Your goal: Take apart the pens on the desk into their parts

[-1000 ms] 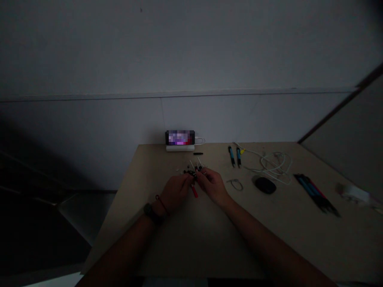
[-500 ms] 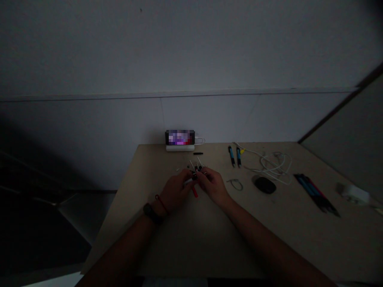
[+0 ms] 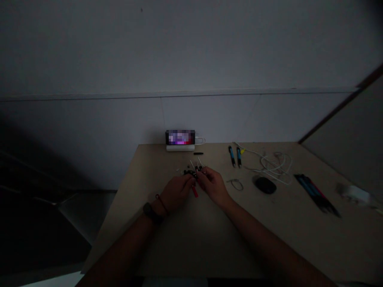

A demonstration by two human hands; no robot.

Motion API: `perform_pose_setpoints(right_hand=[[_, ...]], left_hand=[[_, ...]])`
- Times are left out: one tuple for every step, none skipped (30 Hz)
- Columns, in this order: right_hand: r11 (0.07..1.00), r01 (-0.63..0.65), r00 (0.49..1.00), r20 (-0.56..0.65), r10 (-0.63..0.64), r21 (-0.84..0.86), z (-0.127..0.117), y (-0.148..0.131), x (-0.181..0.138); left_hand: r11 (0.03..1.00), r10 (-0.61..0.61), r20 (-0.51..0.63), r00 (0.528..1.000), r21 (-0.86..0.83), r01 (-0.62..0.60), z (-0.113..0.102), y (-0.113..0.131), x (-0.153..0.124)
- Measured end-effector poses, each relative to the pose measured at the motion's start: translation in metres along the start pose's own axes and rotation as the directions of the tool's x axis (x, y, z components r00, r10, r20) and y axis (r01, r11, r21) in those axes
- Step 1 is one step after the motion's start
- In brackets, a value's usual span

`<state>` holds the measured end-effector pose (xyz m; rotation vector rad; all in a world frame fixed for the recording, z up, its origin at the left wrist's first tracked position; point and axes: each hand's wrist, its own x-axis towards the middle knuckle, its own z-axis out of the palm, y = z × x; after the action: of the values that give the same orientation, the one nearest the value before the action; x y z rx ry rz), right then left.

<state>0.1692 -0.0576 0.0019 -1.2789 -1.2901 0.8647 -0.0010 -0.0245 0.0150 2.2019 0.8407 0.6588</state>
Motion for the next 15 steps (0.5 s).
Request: perform_pose_setpoints(right_hand=[[1.000,0.000,1.000,0.003,0.000,0.006,0.0002,0.0002,0.0002],[1.000,-0.001,1.000,0.004,0.001,0.014,0.0004,0.0005,0.0003],[1.000,-0.004,1.000,0.003,0.004,0.024,0.0005,0.0007,0.0005],[0.999,-0.007,1.000,0.002,0.007,0.035,0.0006,0.0010,0.0007],[0.999,-0.010,1.000,0.000,0.010,0.046,0.0006,0.0014,0.0009],[0.998,-0.013,1.000,-0.002,0.013,0.056,0.0006,0.0018,0.0010],[0.998,-0.017,1.000,-0.004,0.017,0.066,0.0006,0.0022,0.0010],[0.997,-0.020,1.000,-0.007,0.020,0.074,0.0005,0.0025,0.0010],[0.996,-0.023,1.000,-0.010,0.024,0.081,0.0005,0.0026,0.0010],[0.996,-0.026,1.000,-0.012,0.027,0.086,0.0004,0.0025,0.0009],[0.995,-0.028,0.999,-0.016,0.029,0.092,0.0005,0.0022,0.0007],[0.995,-0.029,0.999,-0.017,0.030,0.097,0.0006,0.0016,0.0005],[0.994,-0.027,0.999,-0.017,0.029,0.102,0.0007,0.0008,0.0003],[0.994,-0.024,0.999,-0.018,0.027,0.106,0.0008,0.0000,0.0001],[0.994,-0.022,1.000,-0.017,0.024,0.110,0.0010,-0.0007,-0.0001]], left_hand=[[1.000,-0.003,0.001,1.000,0.000,0.003,0.0003,-0.0004,0.0000],[1.000,-0.005,-0.002,1.000,-0.003,0.005,0.0006,-0.0009,0.0000],[1.000,-0.004,-0.010,1.000,-0.012,0.004,0.0009,-0.0013,-0.0001],[1.000,-0.002,-0.022,1.000,-0.023,0.002,0.0011,-0.0016,-0.0002],[0.999,0.000,-0.036,0.999,-0.035,-0.001,0.0013,-0.0020,-0.0004],[0.999,0.000,-0.050,0.999,-0.045,-0.003,0.0013,-0.0022,-0.0006],[0.999,-0.002,-0.062,0.998,-0.052,-0.001,0.0013,-0.0022,-0.0008],[0.999,-0.004,-0.068,0.998,-0.054,0.001,0.0011,-0.0022,-0.0010],[0.999,-0.005,-0.069,0.998,-0.054,0.002,0.0009,-0.0019,-0.0013],[0.999,-0.004,-0.070,0.998,-0.051,0.001,0.0006,-0.0015,-0.0014],[0.999,-0.001,-0.070,0.998,-0.047,-0.002,0.0002,-0.0010,-0.0015],[0.999,0.002,-0.074,0.997,-0.042,-0.005,-0.0003,-0.0004,-0.0016],[0.999,0.005,-0.077,0.997,-0.036,-0.007,-0.0007,0.0001,-0.0015],[0.999,0.007,-0.082,0.997,-0.031,-0.009,-0.0010,0.0004,-0.0014],[1.000,0.009,-0.084,0.996,-0.028,-0.011,-0.0012,0.0005,-0.0011]])
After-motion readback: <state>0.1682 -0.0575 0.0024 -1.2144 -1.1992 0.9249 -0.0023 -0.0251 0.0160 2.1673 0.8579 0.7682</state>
